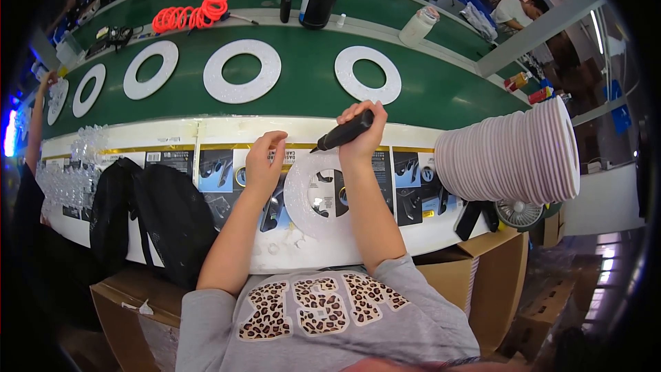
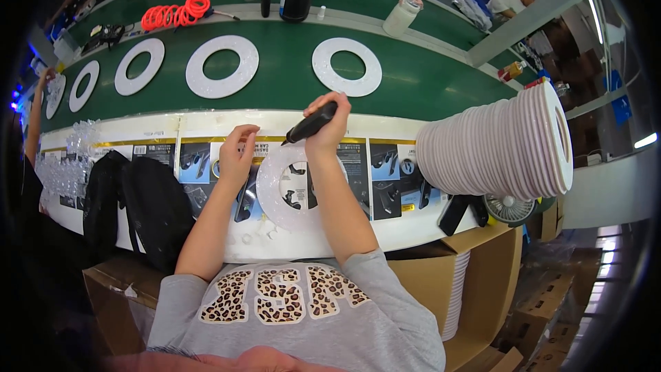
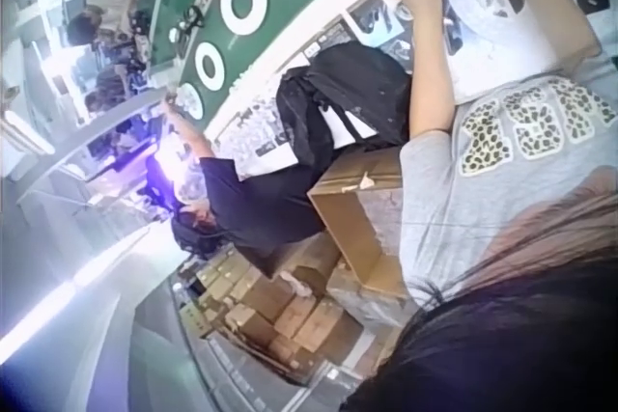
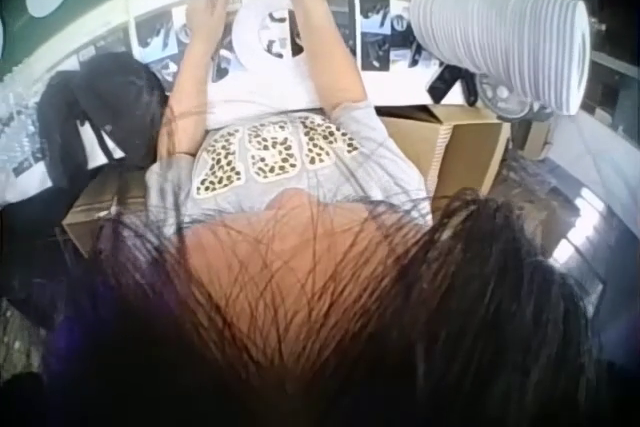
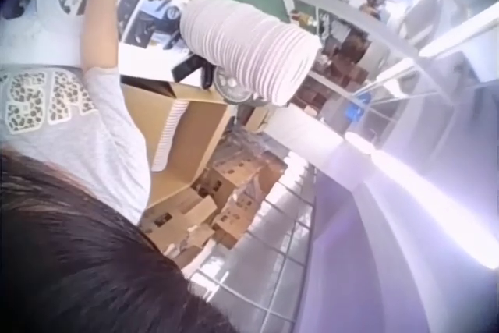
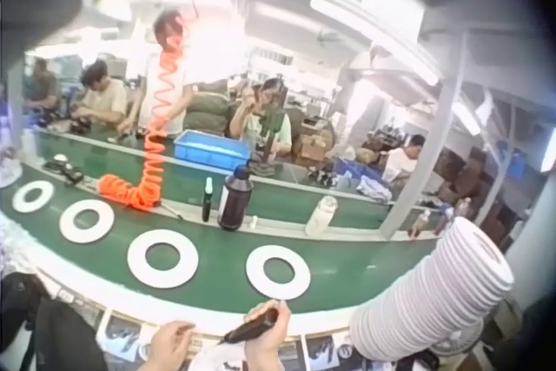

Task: Assembling components for circular LED light fixtures on a production line.

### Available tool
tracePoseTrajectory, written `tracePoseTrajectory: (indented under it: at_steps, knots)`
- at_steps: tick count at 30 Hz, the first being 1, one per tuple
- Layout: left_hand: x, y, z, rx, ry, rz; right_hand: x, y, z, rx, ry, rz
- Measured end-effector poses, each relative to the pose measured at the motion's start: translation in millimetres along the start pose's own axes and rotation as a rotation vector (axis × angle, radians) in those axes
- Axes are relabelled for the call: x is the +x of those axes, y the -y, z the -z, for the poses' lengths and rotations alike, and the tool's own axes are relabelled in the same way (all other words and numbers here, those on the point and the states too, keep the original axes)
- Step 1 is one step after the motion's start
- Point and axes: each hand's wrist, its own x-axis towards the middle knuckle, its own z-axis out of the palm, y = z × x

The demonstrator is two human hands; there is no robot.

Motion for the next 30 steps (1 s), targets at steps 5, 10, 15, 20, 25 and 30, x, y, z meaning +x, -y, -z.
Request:
tracePoseTrajectory:
  at_steps: [5, 10, 15, 20, 25, 30]
  knots:
    - [-14, -63, 27, 0.067, 0.182, -0.206, 18, 17, 28, 0.194, -0.294, -0.110]
    - [-49, -115, 23, 0.285, 0.656, -0.316, 31, 38, 47, 0.458, -0.313, -0.189]
    - [-87, -92, 4, 0.567, 0.867, -0.429, 10, 71, 72, 0.599, -0.322, -0.280]
    - [-78, -93, 1, 0.565, 0.865, -0.428, -25, 95, 111, 0.633, -0.359, -0.212]
    - [15, -99, -52, 0.532, 0.840, -0.539, -69, 139, 114, 0.704, -0.367, -0.204]
    - [139, -157, -173, 0.484, 0.857, -0.755, -99, 165, 143, 0.679, -0.369, -0.089]
